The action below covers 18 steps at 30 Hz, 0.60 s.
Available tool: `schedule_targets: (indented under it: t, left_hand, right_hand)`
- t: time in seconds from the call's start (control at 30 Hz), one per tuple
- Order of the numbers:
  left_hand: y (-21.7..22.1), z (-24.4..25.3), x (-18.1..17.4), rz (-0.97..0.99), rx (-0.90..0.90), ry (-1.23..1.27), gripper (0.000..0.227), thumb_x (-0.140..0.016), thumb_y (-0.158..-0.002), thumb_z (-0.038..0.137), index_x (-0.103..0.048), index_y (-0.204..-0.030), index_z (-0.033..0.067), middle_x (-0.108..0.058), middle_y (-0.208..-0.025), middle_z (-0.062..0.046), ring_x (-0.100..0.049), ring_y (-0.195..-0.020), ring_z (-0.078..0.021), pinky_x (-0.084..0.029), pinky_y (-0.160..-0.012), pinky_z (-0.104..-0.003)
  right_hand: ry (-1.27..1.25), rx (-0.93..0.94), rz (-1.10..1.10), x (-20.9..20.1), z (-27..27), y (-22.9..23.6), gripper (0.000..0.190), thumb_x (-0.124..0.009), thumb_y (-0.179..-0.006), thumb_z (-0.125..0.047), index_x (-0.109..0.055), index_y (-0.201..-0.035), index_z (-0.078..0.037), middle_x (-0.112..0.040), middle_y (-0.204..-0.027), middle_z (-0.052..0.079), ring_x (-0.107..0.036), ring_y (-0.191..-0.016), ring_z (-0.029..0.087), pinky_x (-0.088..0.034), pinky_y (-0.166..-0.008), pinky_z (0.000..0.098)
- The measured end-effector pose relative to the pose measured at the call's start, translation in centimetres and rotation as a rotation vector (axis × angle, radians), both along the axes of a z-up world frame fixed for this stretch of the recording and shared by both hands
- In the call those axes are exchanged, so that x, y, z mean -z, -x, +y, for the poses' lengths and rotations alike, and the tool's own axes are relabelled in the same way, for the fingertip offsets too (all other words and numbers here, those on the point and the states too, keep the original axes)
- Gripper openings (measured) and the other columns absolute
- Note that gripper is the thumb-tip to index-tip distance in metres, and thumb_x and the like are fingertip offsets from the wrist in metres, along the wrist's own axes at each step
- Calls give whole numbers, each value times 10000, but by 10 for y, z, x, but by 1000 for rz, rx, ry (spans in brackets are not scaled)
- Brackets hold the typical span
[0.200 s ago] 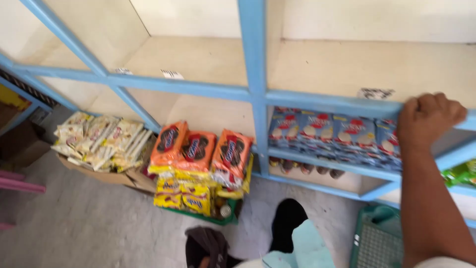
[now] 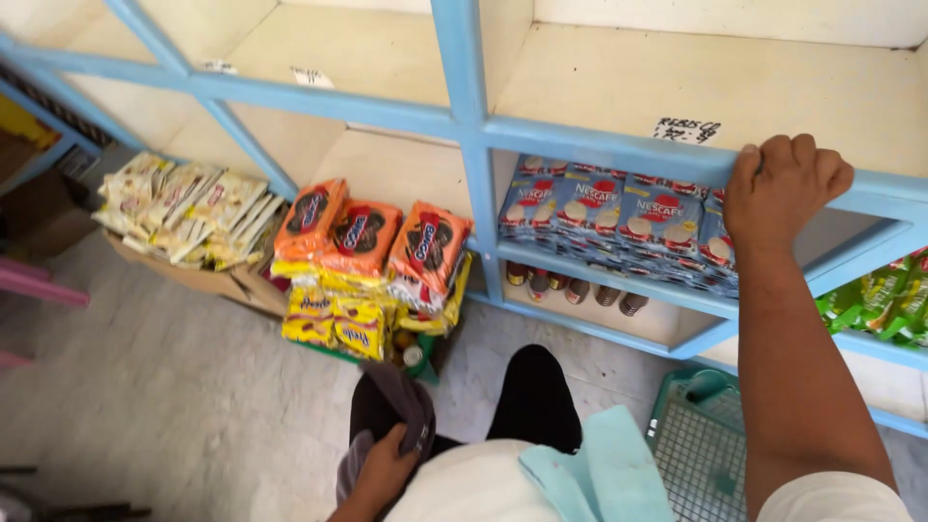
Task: Stocking grocery store shelves with snack packs and biscuit packages.
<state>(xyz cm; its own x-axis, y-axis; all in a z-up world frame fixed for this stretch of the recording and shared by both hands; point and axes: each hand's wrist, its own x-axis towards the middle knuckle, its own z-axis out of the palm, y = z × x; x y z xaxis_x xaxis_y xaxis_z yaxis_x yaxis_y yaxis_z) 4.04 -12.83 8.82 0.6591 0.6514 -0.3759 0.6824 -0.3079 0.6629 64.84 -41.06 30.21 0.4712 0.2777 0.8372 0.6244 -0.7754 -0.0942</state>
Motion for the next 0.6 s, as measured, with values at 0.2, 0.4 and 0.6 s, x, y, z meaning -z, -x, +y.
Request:
schedule_targets:
  t: [0.2, 0.4, 0.6]
  left_hand:
    - [-60, -66, -79, -3, 174, -63, 356, -684, -834, 226, -615, -1166, 115, -720, -1059, -212, -668, -1053, -416, -526, -881, -478]
    - [-114, -87, -78, -70, 393, -131, 328, -661, -856, 241, -627, -1159, 119, -720, -1041, -219, -678, -1011, -418, -528, -877, -492]
    - [-164, -95, -67, -97, 595, -176, 357, -647, -878, 263, -611, -1192, 97, -696, -1116, -212, -659, -1043, -420, -519, -897, -504]
  right_hand:
    - [139, -115, 41, -4, -22, -3, 238, -590, -1026, -285, -595, -938, -63, -530, -1063, 89, -420, -1145, 296, -232, -1116, 467]
    - [237, -165, 20, 8, -40, -21, 368, -630, -974, -405, -602, -1040, -44, -509, -1123, 101, -395, -1202, 306, -194, -1157, 487]
    - [310, -211, 18, 21, -53, -35, 455, -703, -916, -402, -570, -1136, -26, -477, -1199, 136, -394, -1274, 327, -250, -1116, 514]
